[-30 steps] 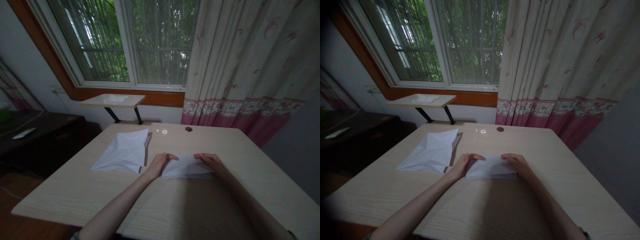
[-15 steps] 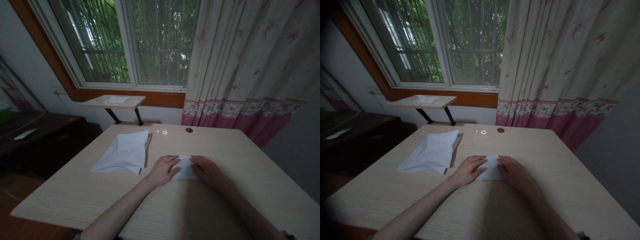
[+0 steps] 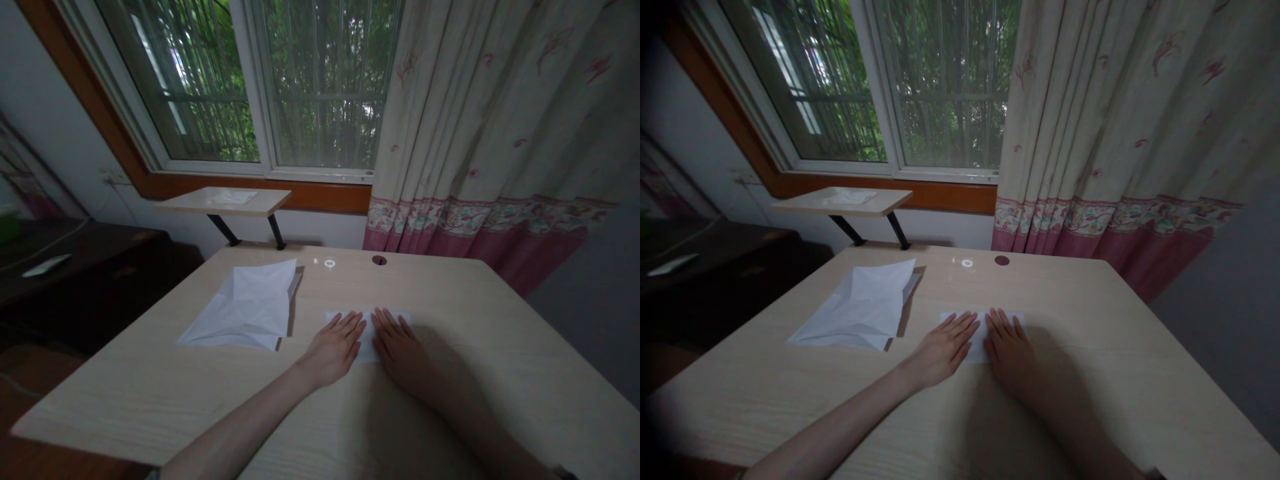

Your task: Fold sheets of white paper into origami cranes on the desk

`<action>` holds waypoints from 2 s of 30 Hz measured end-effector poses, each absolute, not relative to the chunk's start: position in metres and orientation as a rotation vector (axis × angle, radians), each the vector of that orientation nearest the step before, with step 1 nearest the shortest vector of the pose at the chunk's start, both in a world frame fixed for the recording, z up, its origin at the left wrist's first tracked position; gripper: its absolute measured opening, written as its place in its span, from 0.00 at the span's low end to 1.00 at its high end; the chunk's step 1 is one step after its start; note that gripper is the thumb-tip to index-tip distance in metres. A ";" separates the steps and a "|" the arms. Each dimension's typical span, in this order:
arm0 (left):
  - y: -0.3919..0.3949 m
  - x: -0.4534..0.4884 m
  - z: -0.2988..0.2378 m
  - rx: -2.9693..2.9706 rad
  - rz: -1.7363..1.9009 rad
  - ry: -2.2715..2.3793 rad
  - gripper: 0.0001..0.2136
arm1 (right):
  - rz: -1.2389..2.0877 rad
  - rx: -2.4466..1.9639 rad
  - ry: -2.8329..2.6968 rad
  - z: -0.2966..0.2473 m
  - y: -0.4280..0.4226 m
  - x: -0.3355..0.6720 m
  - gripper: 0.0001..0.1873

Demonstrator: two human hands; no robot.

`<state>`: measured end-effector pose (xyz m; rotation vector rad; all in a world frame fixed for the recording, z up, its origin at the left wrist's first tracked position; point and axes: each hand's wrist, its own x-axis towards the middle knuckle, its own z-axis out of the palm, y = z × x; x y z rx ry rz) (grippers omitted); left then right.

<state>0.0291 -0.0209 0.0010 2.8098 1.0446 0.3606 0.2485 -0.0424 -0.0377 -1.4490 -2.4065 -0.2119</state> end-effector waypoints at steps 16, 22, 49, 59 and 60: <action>-0.023 0.030 -0.006 2.771 0.303 1.137 0.25 | -0.275 -1.529 -2.459 -0.030 -0.047 0.243 0.28; -0.022 0.030 -0.009 2.756 0.276 1.158 0.26 | -0.177 -1.564 -2.470 -0.030 -0.045 0.250 0.29; -0.012 0.016 0.003 2.736 0.245 0.996 0.30 | -0.111 -1.609 -2.465 -0.031 -0.041 0.253 0.31; -0.003 0.006 0.005 2.702 0.376 0.851 0.39 | 0.131 -1.539 -2.621 -0.015 -0.036 0.269 0.46; -0.003 0.007 0.006 2.701 0.383 0.850 0.38 | 0.150 -1.535 -2.624 -0.014 -0.035 0.270 0.47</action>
